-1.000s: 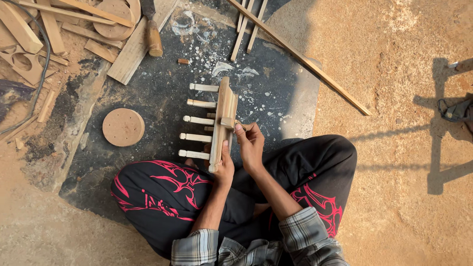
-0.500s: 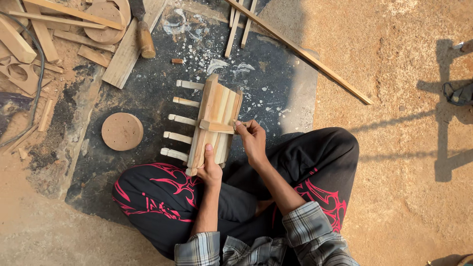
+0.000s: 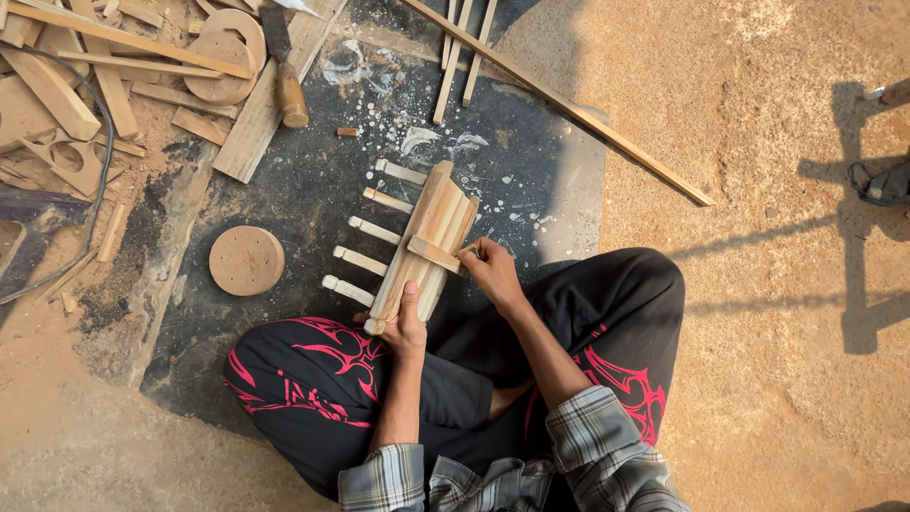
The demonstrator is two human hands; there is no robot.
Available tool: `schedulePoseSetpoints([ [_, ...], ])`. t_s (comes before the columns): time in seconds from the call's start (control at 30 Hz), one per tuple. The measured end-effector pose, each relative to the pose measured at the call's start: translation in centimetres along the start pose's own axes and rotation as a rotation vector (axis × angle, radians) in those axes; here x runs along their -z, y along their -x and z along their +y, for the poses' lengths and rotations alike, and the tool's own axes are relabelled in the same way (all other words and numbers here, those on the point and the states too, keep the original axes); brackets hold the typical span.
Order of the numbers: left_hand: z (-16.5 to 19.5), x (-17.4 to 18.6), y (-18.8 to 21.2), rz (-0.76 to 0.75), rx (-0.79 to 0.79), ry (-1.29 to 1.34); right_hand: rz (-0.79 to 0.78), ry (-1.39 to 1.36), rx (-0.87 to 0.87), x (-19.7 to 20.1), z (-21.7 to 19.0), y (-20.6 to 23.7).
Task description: The person sits on the floor and assembles a small wooden rack by fitting vertical dowels into horizontal supports. They repeatedly adjust and align the pieces by hand, occasionally turning the assembly to check fit.
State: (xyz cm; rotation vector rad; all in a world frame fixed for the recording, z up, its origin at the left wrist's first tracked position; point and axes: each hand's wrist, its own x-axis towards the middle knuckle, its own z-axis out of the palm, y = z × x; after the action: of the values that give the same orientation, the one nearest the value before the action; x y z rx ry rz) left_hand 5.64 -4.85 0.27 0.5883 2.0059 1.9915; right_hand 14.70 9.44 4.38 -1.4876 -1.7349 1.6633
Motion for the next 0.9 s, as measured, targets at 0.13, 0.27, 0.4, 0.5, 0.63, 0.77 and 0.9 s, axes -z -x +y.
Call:
schedulePoseSetpoints([
  [0.13,0.3,-0.6,-0.4,0.106,0.039,0.306,-0.117,-0.513,0.027,1.1,-0.4,-0.2],
  [0.27,0.3,-0.8,-0.8,0.155,0.084,0.399,-0.118,-0.797,-0.061,2.9,-0.8,-0.3],
  [0.4,0.5,-1.0,-0.9,0.138,0.124,0.387,-0.118,-0.645,-0.055,3.0,-0.7,-0.3],
  [0.5,0.7,-1.0,-0.7,0.109,0.153,0.289,-0.085,-0.293,0.058,2.5,-0.8,0.1],
  [0.63,0.9,-1.1,-1.0,0.139,0.164,0.422,-0.235,-0.127,0.071,2.6,-1.0,0.7],
  [0.77,1.1,-1.2,-1.5,0.193,0.159,0.459,-0.306,-0.182,0.115,3.1,-1.2,0.8],
  [0.9,1.3,-1.2,-1.6,0.193,0.190,0.500,-0.283,-0.482,-0.021,3.1,-0.8,0.4],
])
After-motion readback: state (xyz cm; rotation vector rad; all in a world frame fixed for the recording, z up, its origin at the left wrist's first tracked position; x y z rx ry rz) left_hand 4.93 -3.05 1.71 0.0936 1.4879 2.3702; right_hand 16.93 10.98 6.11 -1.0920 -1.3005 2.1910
